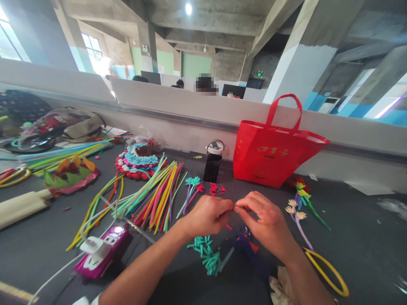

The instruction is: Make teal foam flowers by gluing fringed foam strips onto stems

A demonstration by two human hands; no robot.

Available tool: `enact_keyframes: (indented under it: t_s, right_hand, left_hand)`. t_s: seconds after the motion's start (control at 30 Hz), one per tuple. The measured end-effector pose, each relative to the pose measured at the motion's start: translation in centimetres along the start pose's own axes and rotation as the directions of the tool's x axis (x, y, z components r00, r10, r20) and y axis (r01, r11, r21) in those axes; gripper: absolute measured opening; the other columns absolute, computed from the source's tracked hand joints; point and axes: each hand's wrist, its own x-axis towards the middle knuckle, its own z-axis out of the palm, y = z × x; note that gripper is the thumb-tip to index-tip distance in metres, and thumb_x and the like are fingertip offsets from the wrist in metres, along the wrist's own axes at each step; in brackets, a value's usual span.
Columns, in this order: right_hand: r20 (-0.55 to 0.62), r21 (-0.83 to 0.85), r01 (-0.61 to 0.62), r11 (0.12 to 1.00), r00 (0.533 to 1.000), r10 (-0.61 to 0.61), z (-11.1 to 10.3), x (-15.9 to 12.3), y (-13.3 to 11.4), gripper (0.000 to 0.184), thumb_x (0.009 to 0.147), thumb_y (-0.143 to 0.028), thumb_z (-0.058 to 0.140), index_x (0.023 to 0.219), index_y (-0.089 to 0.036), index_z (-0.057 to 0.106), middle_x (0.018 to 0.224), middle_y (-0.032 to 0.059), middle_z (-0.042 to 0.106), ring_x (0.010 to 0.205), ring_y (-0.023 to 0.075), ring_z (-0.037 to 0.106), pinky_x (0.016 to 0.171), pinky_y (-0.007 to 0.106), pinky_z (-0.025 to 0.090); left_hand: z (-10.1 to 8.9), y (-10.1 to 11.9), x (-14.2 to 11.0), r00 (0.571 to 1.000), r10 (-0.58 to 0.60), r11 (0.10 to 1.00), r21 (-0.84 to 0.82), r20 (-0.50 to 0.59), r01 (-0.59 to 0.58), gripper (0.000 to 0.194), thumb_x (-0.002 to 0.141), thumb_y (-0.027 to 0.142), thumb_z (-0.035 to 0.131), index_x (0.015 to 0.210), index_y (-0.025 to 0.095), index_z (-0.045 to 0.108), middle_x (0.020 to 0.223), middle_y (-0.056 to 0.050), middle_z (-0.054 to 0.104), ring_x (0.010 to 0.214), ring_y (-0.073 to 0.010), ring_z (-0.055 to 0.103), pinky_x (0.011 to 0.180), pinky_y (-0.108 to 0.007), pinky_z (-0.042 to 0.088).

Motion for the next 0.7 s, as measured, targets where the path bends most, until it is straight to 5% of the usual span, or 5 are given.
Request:
enact_keyframes:
  t_s: [0.13,0.23,0.33,0.53,0.7]
  right_hand:
    - [0.151,0.347,-0.212,0.913,0.974,0.169,-0.5,0.4,0.9,0.023,0.090,-0.040,0.066,0.076,-0.022,0.068,0.071,0.0006,0.062,0.069,0.0159,0.056,0.065,0.027,0.045]
    - [0.216,0.588,-0.350,0.730,0.937,0.276,0.8,0.7,1.3,0.032,0.084,-0.047,0.069,0.070,-0.019,0.065,0.063,-0.0016,0.056,0.060,0.0135,0.051,0.057,0.025,0.042]
    - [0.140,0.695,-0.355,0.625,0.920,0.367,2.6,0.8,1.3,0.032,0.084,-0.045,0.069,0.067,-0.019,0.061,0.057,-0.0040,0.051,0.056,0.0118,0.046,0.056,0.025,0.039]
    - [0.011,0.611,-0.366,0.702,0.891,0.454,4.1,0.6,0.2,0.028,0.085,-0.040,0.067,0.066,-0.020,0.061,0.057,-0.0050,0.049,0.055,0.0111,0.042,0.053,0.024,0.035]
    - [-0.082,0.457,-0.332,0.825,0.908,0.411,4.3,0.2,-0.6,0.024,0.088,-0.036,0.063,0.069,-0.020,0.065,0.061,-0.0030,0.056,0.057,0.0126,0.048,0.056,0.024,0.039]
  left_hand:
    - [-0.6,0.8,0.0,1.000,-0.014,0.946,-0.324,0.008,0.016,0.014,0.088,0.022,0.055,0.080,0.017,0.066,0.066,-0.002,0.065,0.058,-0.0107,0.054,0.060,-0.022,0.043]
    - [-0.3,1.2,0.0,0.980,-0.197,0.817,-0.558,-0.028,0.148,0.021,0.087,0.035,0.062,0.079,0.015,0.066,0.057,0.000,0.060,0.047,-0.0082,0.048,0.048,-0.020,0.039]
    - [0.3,1.0,0.1,0.918,-0.395,0.662,-0.706,-0.046,0.250,0.026,0.083,0.041,0.068,0.079,0.015,0.064,0.054,0.003,0.058,0.039,-0.0051,0.041,0.039,-0.018,0.031]
    - [1.2,0.6,0.7,0.826,-0.549,0.601,-0.747,-0.127,0.284,0.024,0.080,0.038,0.068,0.078,0.016,0.060,0.053,0.004,0.059,0.038,-0.0059,0.044,0.038,-0.018,0.032]
    - [1.3,0.4,0.8,0.816,-0.537,0.722,-0.617,-0.216,0.312,0.010,0.081,0.025,0.061,0.075,0.017,0.059,0.053,0.006,0.055,0.040,-0.0060,0.043,0.041,-0.018,0.032]
